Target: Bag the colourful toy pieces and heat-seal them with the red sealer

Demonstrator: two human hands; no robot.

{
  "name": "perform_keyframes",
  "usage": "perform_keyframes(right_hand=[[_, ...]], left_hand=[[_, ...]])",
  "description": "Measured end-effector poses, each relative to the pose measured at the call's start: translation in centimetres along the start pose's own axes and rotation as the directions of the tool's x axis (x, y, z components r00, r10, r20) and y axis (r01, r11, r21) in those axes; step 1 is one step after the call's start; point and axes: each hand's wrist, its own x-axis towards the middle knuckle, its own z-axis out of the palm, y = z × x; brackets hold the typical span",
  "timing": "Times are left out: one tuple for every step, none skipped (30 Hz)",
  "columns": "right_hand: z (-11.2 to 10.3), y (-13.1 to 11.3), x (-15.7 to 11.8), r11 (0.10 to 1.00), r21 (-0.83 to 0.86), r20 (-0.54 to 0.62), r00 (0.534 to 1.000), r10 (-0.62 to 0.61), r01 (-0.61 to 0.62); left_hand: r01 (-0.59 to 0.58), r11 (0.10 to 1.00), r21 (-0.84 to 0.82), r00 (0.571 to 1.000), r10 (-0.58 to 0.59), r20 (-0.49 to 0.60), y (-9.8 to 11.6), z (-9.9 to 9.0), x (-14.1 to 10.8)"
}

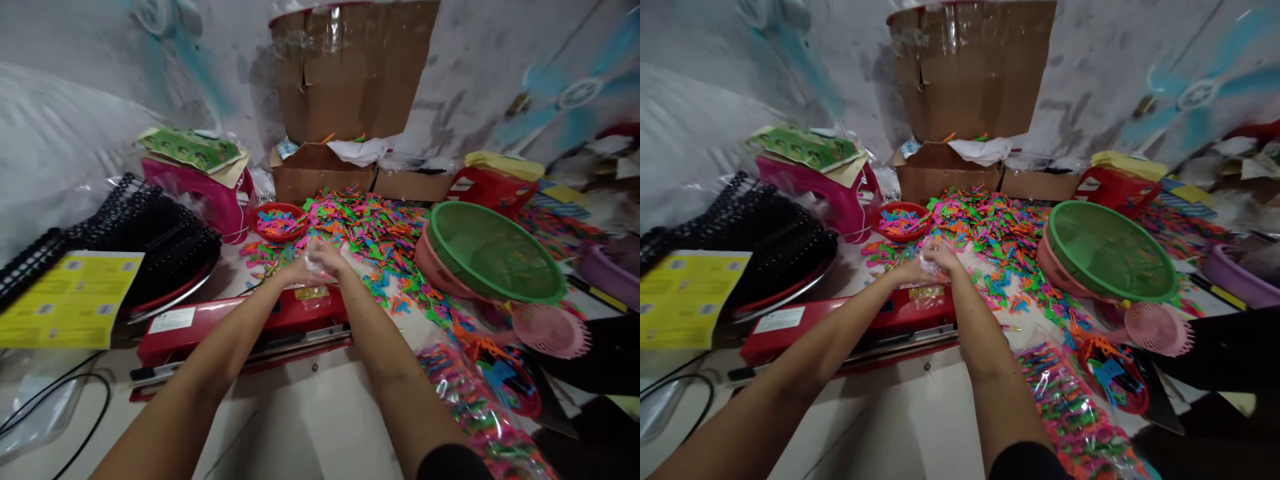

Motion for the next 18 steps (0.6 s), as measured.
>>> perform_keyframes(right_hand=[[0.3,-0.8,0.3,0.995,0.068,0.065,0.995,-0.078,0.074],[0.3,-1.5,0.5,0.981,0.124,0.122,0.979,-0.162,0.147],[-0.1,-2.0,0.7,0.964,0.158,0.147,0.96,-0.237,0.214],[-0.7,-2.3,0.8,0.951,0.152,0.125,0.95,-0.287,0.268],[-1.6,-2.3,0.9,0.952,0.092,0.046,0.953,-0.298,0.293],[-2.6,-1.9,0.9,0.962,-0.007,-0.079,0.959,-0.273,0.273],[-3.7,-1.3,0.8,0.976,-0.115,-0.231,0.95,-0.209,0.187],[-4.7,-0.3,0.6,0.979,-0.199,-0.382,0.917,-0.117,0.042],[-5.5,0.8,0.4,0.96,-0.247,-0.508,0.861,-0.014,-0.13],[-6.2,2.1,0.0,0.921,-0.262,-0.593,0.801,0.081,-0.287],[-6.6,3.4,-0.4,0.88,-0.258,-0.644,0.75,0.152,-0.4],[-6.9,4.5,-0.9,0.852,-0.25,-0.666,0.72,0.193,-0.459],[-7.1,5.3,-1.3,0.845,-0.247,-0.674,0.71,0.202,-0.475],[-7.1,5.9,-1.7,0.852,-0.254,-0.677,0.714,0.181,-0.458],[-7.1,6.0,-1.9,0.866,-0.266,-0.677,0.722,0.145,-0.424],[-7.1,5.7,-2.0,0.882,-0.281,-0.673,0.733,0.099,-0.378],[-7.0,5.0,-2.1,0.898,-0.298,-0.664,0.746,0.049,-0.324],[-6.7,3.9,-2.2,0.912,-0.314,-0.651,0.759,-0.003,-0.266]], left_hand=[[-0.001,0.999,-0.04,1.0,0.0,-0.028,0.1,-0.1,0.0],[0.004,0.997,-0.072,0.998,-0.009,-0.066,0.1,-0.5,0.0],[0.017,0.995,-0.095,0.993,-0.027,-0.112,0.0,-1.1,-0.1],[0.032,0.993,-0.115,0.986,-0.05,-0.16,-0.2,-2.0,-0.2],[0.048,0.989,-0.137,0.975,-0.076,-0.21,-0.5,-2.9,-0.4],[0.063,0.985,-0.162,0.962,-0.103,-0.251,-0.8,-4.0,-0.5],[0.077,0.979,-0.19,0.951,-0.129,-0.282,-1.1,-4.9,-0.7],[0.09,0.971,-0.22,0.941,-0.155,-0.3,-1.3,-5.8,-1.0],[0.103,0.963,-0.251,0.936,-0.179,-0.303,-1.4,-6.6,-1.2],[0.114,0.952,-0.282,0.934,-0.2,-0.297,-1.4,-7.3,-1.5],[0.122,0.941,-0.314,0.933,-0.217,-0.287,-1.3,-7.9,-1.8],[0.125,0.929,-0.347,0.934,-0.229,-0.276,-1.1,-8.5,-2.2],[0.123,0.917,-0.379,0.934,-0.237,-0.268,-0.8,-9.0,-2.6],[0.115,0.906,-0.408,0.935,-0.237,-0.262,-0.4,-9.5,-3.2],[0.102,0.891,-0.443,0.939,-0.234,-0.254,0.1,-9.9,-3.7],[0.089,0.869,-0.486,0.944,-0.229,-0.238,0.6,-10.2,-4.4],[0.076,0.845,-0.529,0.951,-0.221,-0.216,1.3,-10.2,-5.1],[0.065,0.825,-0.562,0.958,-0.21,-0.197,2.0,-10.1,-5.8]])
